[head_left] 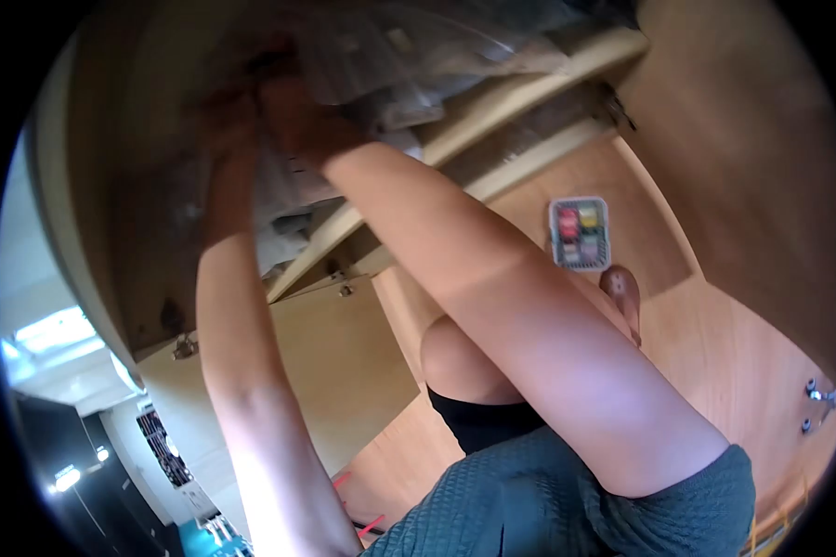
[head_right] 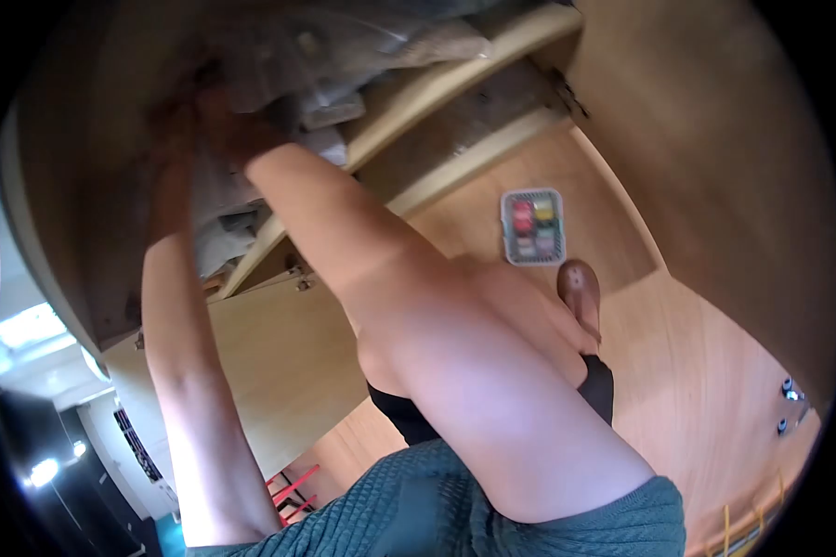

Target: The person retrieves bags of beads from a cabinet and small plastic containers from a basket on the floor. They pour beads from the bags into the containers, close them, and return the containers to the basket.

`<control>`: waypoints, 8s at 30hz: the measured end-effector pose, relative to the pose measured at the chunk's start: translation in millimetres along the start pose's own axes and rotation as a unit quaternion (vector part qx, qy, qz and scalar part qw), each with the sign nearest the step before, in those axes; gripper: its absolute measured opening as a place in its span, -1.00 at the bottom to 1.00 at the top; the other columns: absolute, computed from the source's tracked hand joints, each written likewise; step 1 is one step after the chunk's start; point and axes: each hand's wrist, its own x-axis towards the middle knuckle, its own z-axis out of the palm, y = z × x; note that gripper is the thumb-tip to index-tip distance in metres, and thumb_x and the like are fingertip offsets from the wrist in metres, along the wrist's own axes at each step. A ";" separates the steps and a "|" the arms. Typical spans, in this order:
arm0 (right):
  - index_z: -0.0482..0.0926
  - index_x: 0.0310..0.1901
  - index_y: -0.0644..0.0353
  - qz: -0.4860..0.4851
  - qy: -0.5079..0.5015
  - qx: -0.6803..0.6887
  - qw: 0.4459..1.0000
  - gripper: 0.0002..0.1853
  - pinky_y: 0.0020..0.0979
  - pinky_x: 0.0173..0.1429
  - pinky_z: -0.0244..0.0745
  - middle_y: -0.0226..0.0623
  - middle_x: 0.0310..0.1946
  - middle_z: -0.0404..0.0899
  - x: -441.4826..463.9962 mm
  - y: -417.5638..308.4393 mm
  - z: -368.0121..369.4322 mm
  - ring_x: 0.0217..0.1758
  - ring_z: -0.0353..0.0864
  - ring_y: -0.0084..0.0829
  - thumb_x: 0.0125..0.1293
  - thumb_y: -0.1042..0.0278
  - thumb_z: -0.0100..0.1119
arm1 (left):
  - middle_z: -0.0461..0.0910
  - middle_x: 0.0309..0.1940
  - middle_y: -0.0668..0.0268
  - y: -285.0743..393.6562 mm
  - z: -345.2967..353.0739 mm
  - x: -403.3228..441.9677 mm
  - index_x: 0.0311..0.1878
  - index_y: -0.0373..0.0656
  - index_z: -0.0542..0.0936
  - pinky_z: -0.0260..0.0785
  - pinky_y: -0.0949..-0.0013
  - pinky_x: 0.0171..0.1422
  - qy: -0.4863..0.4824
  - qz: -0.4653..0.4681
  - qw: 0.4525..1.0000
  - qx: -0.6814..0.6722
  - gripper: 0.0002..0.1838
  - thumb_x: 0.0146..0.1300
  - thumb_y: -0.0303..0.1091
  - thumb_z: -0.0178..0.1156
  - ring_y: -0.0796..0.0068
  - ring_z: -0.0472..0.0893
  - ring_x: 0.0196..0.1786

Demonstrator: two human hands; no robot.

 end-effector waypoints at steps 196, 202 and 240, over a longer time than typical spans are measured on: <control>0.55 0.13 0.24 -0.119 -0.009 -0.154 0.981 -0.53 -0.05 0.01 0.51 0.07 -0.10 0.64 40.6 -2.8 -114.2 -0.03 0.60 0.11 0.20 0.25 0.26 | 0.74 -0.32 0.09 111.9 9.6 33.5 -0.35 -0.20 0.76 0.54 0.16 0.05 0.140 -0.098 0.974 -0.146 -0.86 0.11 -0.34 0.36 0.10 0.71 -0.14; 0.55 0.13 0.25 -0.142 0.019 -0.200 0.969 -0.54 -0.05 0.03 0.51 0.06 -0.08 0.64 35.0 0.1 -115.8 -0.01 0.59 0.09 0.21 0.26 0.25 | 0.75 -0.21 0.02 117.7 7.4 31.2 -0.25 -0.18 0.79 0.53 0.17 0.18 0.097 -0.132 0.977 -0.138 -0.83 0.16 -0.34 0.33 0.07 0.72 -0.03; 0.54 0.15 0.27 -0.170 0.043 -0.244 0.954 -0.58 -0.04 0.15 0.49 -0.01 0.02 0.59 25.0 1.2 -124.3 0.11 0.55 -0.02 0.27 0.35 0.15 | 0.69 0.05 0.10 68.8 32.4 68.5 0.02 -0.19 0.70 0.48 0.25 0.22 -0.050 -0.242 0.896 -0.368 -0.66 0.27 -0.20 0.28 0.24 0.64 0.11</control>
